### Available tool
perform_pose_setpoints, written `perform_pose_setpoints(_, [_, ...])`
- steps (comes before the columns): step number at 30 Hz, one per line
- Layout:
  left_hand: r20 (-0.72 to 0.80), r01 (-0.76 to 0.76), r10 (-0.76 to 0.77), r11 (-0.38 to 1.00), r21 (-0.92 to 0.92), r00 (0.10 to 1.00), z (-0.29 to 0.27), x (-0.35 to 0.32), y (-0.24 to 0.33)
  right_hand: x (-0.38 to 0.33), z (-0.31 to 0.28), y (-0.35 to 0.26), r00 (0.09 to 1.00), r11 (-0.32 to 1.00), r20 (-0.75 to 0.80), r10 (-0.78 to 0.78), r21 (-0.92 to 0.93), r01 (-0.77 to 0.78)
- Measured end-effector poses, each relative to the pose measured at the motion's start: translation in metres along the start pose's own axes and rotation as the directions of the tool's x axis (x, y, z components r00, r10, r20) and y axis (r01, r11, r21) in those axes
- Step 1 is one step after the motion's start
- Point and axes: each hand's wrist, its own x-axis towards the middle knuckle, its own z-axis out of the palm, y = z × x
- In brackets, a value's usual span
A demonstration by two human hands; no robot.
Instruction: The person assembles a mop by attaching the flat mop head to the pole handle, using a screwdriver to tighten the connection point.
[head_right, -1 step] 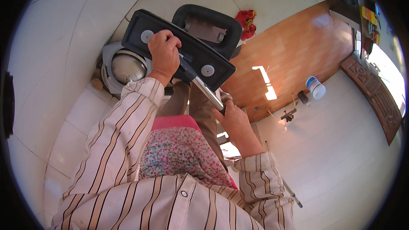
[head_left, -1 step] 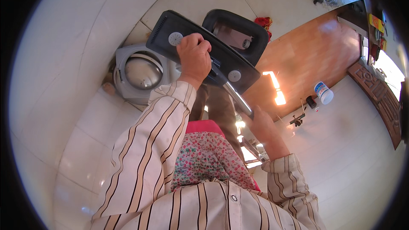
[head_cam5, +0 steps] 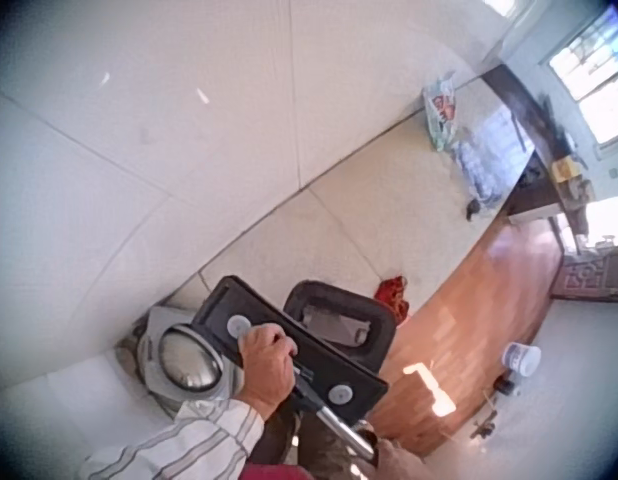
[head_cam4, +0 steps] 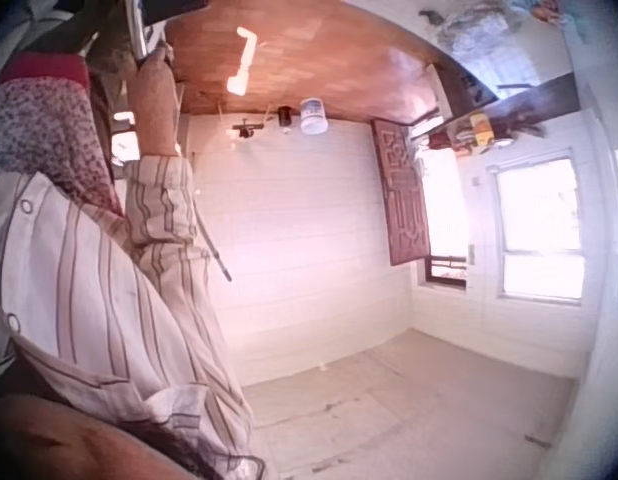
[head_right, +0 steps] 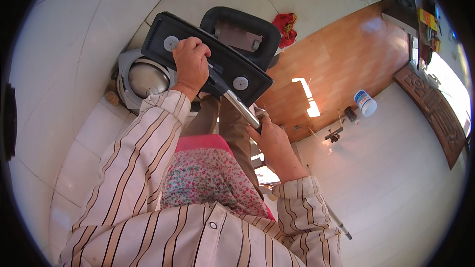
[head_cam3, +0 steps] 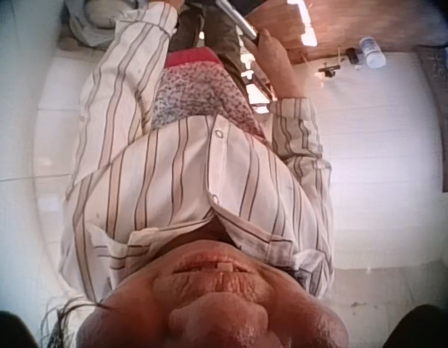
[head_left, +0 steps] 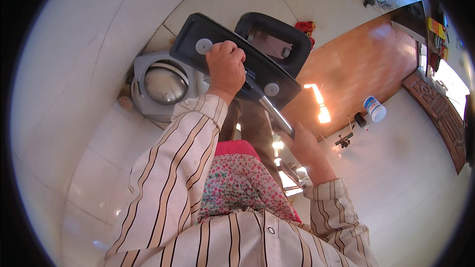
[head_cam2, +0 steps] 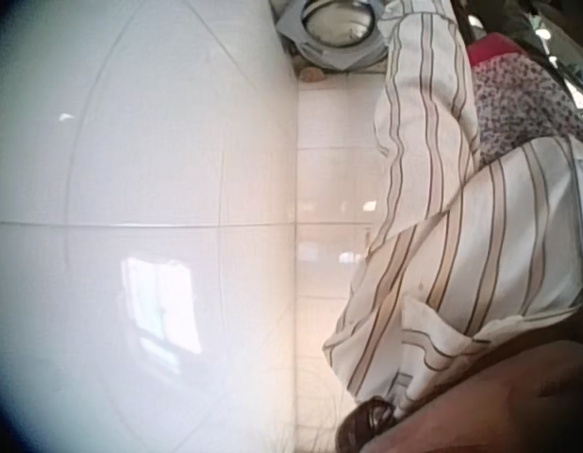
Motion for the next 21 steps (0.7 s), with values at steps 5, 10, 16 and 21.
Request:
perform_pose_setpoints(5, [0.056, -0.049, 0.047, 0.998, 0.029, 0.997, -0.001, 0.003, -0.002, 0.003, -0.005, 0.003, 0.991, 0.994, -0.104, -0.086, -0.076, 0.079])
perform_pose_setpoints(10, [0.055, -0.067, 0.065, 0.997, 0.029, 0.996, -0.002, 0.002, -0.005, 0.000, 0.009, 0.002, 0.998, 1.000, -0.060, 0.011, -0.003, -0.011])
perform_pose_setpoints(16, [-0.006, -0.069, 0.070, 0.996, 0.059, 0.998, 0.002, 0.002, -0.004, 0.017, 0.012, 0.018, 0.984, 0.987, -0.129, -0.121, 0.087, 0.133])
perform_pose_setpoints(21, [-0.160, 0.151, -0.166, 0.983, -0.103, 0.973, -0.006, -0.006, 0.005, 0.019, 0.011, 0.022, 0.989, 0.993, -0.108, -0.106, 0.042, 0.111])
